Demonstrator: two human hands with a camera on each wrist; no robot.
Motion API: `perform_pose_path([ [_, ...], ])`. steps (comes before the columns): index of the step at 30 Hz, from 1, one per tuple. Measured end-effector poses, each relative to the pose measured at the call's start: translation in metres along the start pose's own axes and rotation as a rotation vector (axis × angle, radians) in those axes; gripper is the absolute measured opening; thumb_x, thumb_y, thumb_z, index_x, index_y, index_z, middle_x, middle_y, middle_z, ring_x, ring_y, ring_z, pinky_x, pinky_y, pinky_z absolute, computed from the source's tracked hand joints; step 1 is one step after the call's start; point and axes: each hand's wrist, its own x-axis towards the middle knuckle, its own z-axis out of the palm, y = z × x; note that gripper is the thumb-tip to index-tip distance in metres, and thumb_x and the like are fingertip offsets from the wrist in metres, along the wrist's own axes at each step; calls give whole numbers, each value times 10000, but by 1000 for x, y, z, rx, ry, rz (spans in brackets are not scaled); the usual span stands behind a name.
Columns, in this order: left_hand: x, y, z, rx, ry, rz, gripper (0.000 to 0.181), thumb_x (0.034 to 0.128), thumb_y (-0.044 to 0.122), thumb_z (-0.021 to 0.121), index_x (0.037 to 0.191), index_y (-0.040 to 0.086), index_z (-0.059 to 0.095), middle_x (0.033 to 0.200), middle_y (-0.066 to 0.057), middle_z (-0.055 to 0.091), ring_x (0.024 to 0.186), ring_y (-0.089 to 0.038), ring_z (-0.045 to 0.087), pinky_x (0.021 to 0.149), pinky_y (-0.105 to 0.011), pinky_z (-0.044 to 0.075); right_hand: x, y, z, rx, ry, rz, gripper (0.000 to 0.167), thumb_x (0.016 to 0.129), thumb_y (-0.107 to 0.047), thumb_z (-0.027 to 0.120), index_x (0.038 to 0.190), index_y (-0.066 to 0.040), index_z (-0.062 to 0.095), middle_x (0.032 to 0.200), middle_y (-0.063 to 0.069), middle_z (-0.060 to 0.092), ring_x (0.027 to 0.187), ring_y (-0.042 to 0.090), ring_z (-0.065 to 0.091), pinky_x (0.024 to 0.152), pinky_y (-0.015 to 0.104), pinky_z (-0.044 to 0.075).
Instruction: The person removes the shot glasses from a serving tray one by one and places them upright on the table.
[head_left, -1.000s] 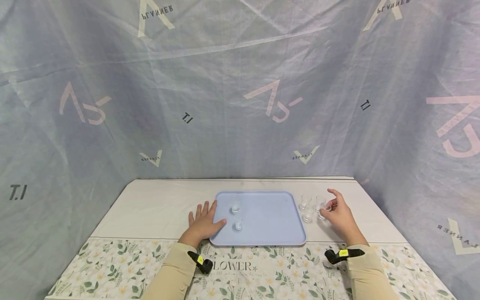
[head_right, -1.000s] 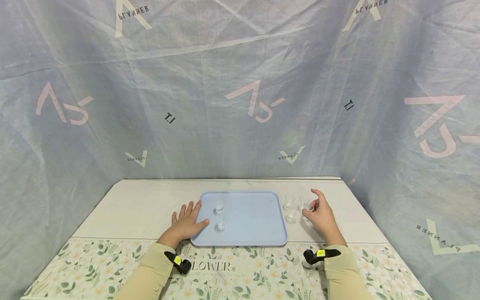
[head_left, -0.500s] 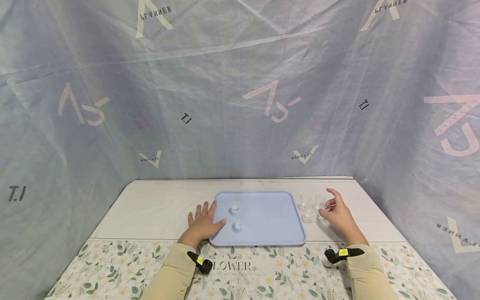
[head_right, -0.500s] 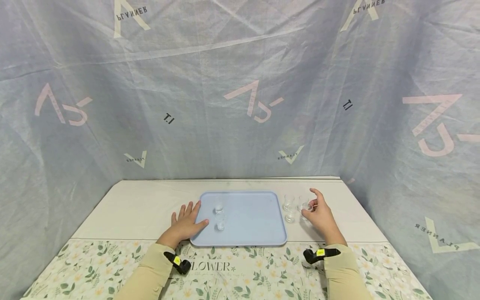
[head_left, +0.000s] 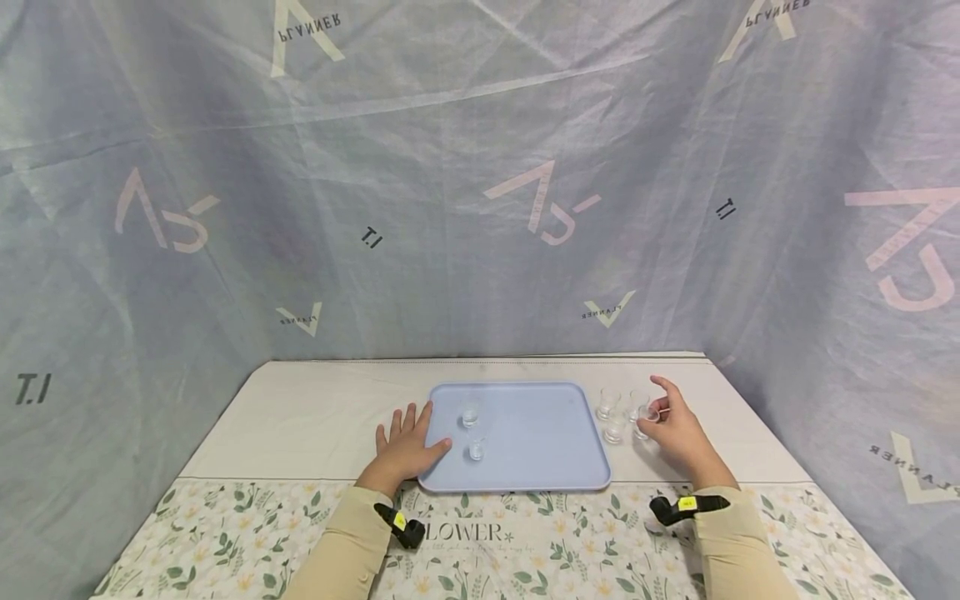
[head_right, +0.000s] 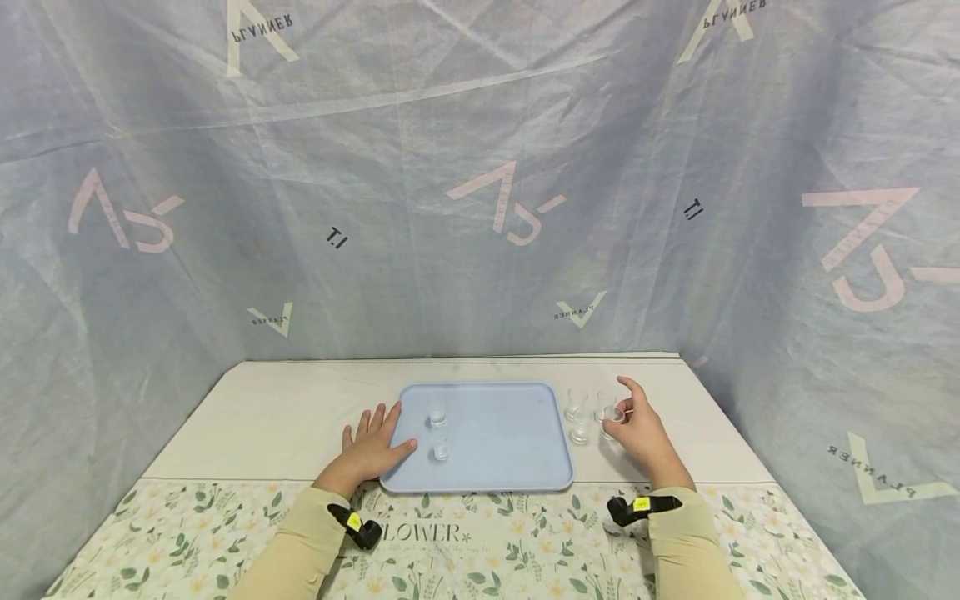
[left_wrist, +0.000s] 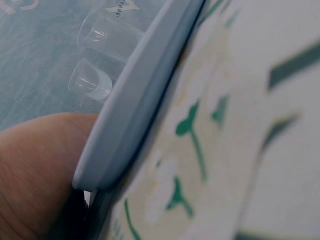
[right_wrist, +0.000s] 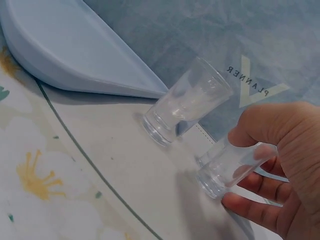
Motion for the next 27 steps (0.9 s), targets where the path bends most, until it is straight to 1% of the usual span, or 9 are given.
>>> perform_pose_path([
  [1, -1, 2, -1, -2, -2, -3, 872, 984, 577, 524, 1647, 189, 111, 1687, -193, 19, 1539, -420, -68, 1155, -668, -100, 0, 0, -1, 6, -9, -2, 897, 852, -42, 727, 1571, -22, 192, 1064, 189, 530, 925, 299, 561, 726, 356, 453],
  [6, 3, -2, 2, 1, 11, 3, 876, 978, 570, 542, 1645, 185, 124, 1684, -195, 28, 1537, -426, -65, 1151, -678, -89, 1, 3, -4, 45, -40, -31, 987, 845, -48, 767, 1590, -11, 120, 1098, 218, 524, 969, 333, 586, 759, 342, 479],
  [8, 6, -6, 5, 4, 17, 7, 877, 977, 579, 537, 1645, 195, 119, 1685, -187, 24, 1538, -420, -71, 1150, -677, -89, 1, 4, -6, 48, -37, -36, 994, 856, -67, 774, 1592, -10, 108, 1106, 224, 525, 988, 352, 592, 785, 369, 495],
  [11, 6, -6, 5, 5, 8, 2, 879, 976, 584, 533, 1645, 202, 109, 1686, -184, 17, 1539, -416, -77, 1152, -674, -92, 1, 0, -11, 22, -4, -41, 970, 881, -110, 757, 1592, 1, 106, 1115, 239, 524, 1043, 392, 569, 865, 468, 475],
  [14, 6, -5, 4, 6, -3, -4, 888, 971, 598, 528, 1646, 210, 99, 1688, -184, 9, 1538, -414, -85, 1154, -669, -97, 3, -8, -17, -1, 62, -77, 932, 890, -134, 740, 1584, 25, 138, 1115, 267, 519, 1091, 434, 520, 926, 570, 413],
  [16, 5, -4, 3, 5, -5, -5, 893, 969, 600, 529, 1646, 207, 100, 1688, -188, 9, 1538, -418, -85, 1153, -670, -99, 4, -14, -20, -6, 113, -110, 914, 886, -134, 738, 1579, 32, 166, 1110, 282, 520, 1106, 450, 494, 945, 599, 383],
  [19, 5, -5, 4, 1, 1, -2, 886, 973, 590, 533, 1646, 202, 109, 1687, -191, 17, 1538, -422, -77, 1153, -674, -93, 7, -24, -23, -1, 164, -141, 898, 880, -129, 746, 1576, 23, 199, 1115, 283, 524, 1129, 464, 478, 953, 618, 375],
  [22, 7, -6, 5, 7, 4, -1, 878, 976, 592, 526, 1645, 209, 105, 1687, -179, 14, 1539, -413, -79, 1154, -672, -92, 9, -35, -22, 24, 178, -144, 893, 882, -121, 746, 1581, 8, 206, 1145, 283, 524, 1171, 473, 458, 982, 631, 362],
  [27, 8, -8, 7, 10, 20, 10, 883, 972, 589, 539, 1645, 194, 126, 1685, -184, 27, 1538, -420, -70, 1151, -680, -86, 15, -52, -11, 54, 159, -148, 863, 892, -112, 737, 1585, -21, 229, 1199, 290, 540, 1249, 491, 431, 1053, 660, 324],
])
